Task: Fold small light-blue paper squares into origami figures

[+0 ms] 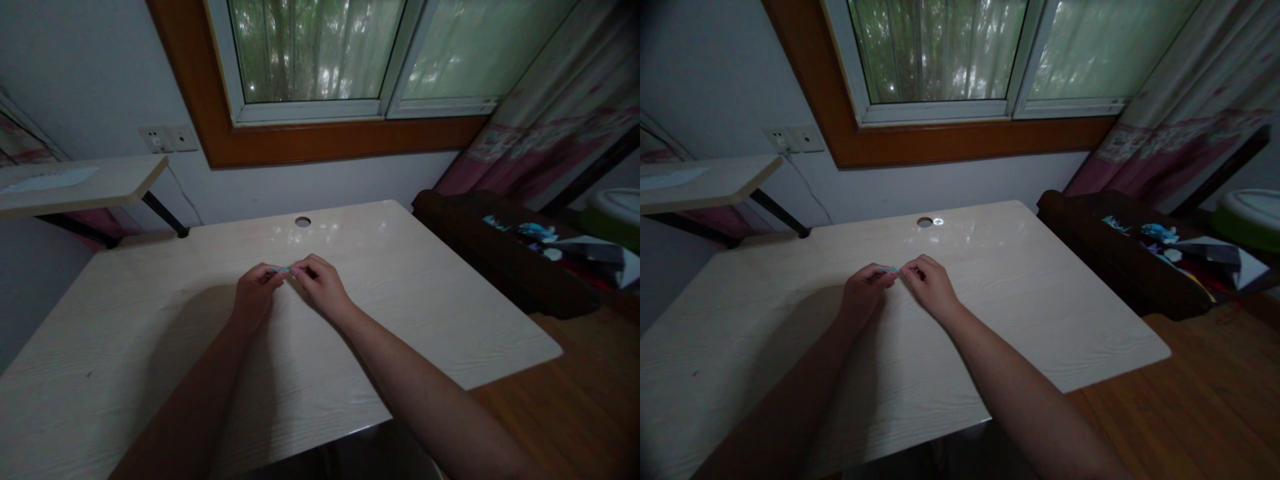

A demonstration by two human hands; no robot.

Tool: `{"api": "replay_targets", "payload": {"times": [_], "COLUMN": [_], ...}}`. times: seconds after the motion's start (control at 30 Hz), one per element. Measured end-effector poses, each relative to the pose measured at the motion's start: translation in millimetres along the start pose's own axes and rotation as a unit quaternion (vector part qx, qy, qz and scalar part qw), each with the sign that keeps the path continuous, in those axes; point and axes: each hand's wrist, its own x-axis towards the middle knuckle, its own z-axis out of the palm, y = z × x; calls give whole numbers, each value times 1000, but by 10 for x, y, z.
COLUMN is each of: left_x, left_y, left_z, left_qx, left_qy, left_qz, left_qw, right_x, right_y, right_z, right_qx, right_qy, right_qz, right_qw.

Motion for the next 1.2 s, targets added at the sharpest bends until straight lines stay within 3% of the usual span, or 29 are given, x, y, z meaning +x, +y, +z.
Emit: {"api": "replay_targets", "payload": {"times": [0.3,0.67,1.2], "left_x": [0,2,3], "left_y": [-4,65,13], "left_z": [10,0,-2], "left_qx": [-3,-13,-10], "left_qy": [-13,7,5], "left_qz": [-4,-22,2], "left_qw": [1000,1000,1000], "right_x": [-4,3,-1], "right_y": [-29,23,21], "right_z": [-18,1,19], "right_qx": [-20,6,43], "right_qy": [2,32,22], "right_qz": [-17,17,38], "right_qw": [1000,999,998]}}
